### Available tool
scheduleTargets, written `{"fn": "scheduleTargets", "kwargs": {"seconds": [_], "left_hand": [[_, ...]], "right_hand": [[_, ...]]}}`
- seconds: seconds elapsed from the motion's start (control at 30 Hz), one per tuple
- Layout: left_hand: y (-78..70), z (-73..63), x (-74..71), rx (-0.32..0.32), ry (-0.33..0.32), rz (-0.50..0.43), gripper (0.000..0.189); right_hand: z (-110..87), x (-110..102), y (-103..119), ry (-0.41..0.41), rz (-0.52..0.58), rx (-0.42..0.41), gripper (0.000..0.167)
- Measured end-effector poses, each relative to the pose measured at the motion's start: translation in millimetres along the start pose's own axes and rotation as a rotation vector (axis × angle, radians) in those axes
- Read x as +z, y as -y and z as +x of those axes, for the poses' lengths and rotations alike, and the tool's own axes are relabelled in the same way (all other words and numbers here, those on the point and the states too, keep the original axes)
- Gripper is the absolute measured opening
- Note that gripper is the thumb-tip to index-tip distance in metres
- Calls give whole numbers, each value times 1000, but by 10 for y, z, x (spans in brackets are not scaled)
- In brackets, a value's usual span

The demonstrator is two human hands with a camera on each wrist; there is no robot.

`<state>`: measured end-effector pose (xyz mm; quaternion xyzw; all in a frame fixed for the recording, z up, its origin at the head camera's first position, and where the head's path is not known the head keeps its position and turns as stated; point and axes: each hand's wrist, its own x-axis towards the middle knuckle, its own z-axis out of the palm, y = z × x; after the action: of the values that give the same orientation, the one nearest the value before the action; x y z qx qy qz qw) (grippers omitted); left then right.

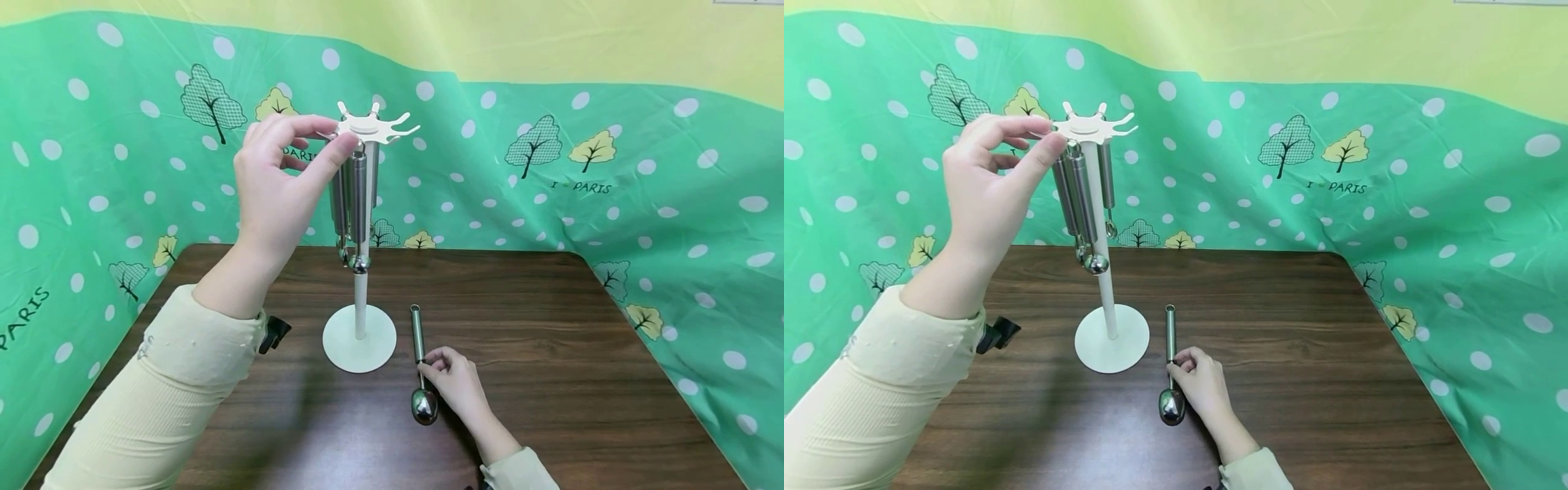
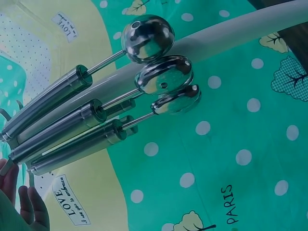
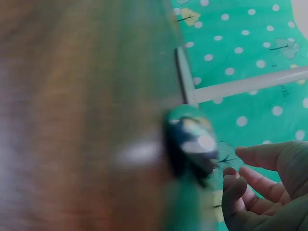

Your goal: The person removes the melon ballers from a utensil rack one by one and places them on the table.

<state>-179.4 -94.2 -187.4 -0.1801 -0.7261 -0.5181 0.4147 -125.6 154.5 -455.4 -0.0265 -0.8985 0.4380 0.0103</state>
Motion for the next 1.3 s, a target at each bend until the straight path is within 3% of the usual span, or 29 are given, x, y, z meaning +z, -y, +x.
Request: {"fn": "scheduleTargets", "kwargs": {"seconds": [0.2, 0.37, 0.67, 0.83, 1.03, 1.3], "left_hand": [[-31, -5, 22, 17, -13, 24, 27], [-55, -13, 44, 25, -24, 25, 26], [-72, -23, 72, 107, -32, 30, 26], [-48, -13, 45, 136, -9, 54, 29], [-4, 35, 15, 97, 19, -19, 24], [67, 86, 5, 113, 88, 68, 28]], "right_hand": [[45, -135, 245, -32, 71, -60, 18], [51, -239, 511, 1, 114, -103, 19], [89, -342, 825, 16, 164, -178, 20], [115, -421, 998, 20, 169, -214, 21], [177, -509, 1168, 22, 200, -289, 22], [250, -639, 1420, 4, 283, -367, 25]]}}
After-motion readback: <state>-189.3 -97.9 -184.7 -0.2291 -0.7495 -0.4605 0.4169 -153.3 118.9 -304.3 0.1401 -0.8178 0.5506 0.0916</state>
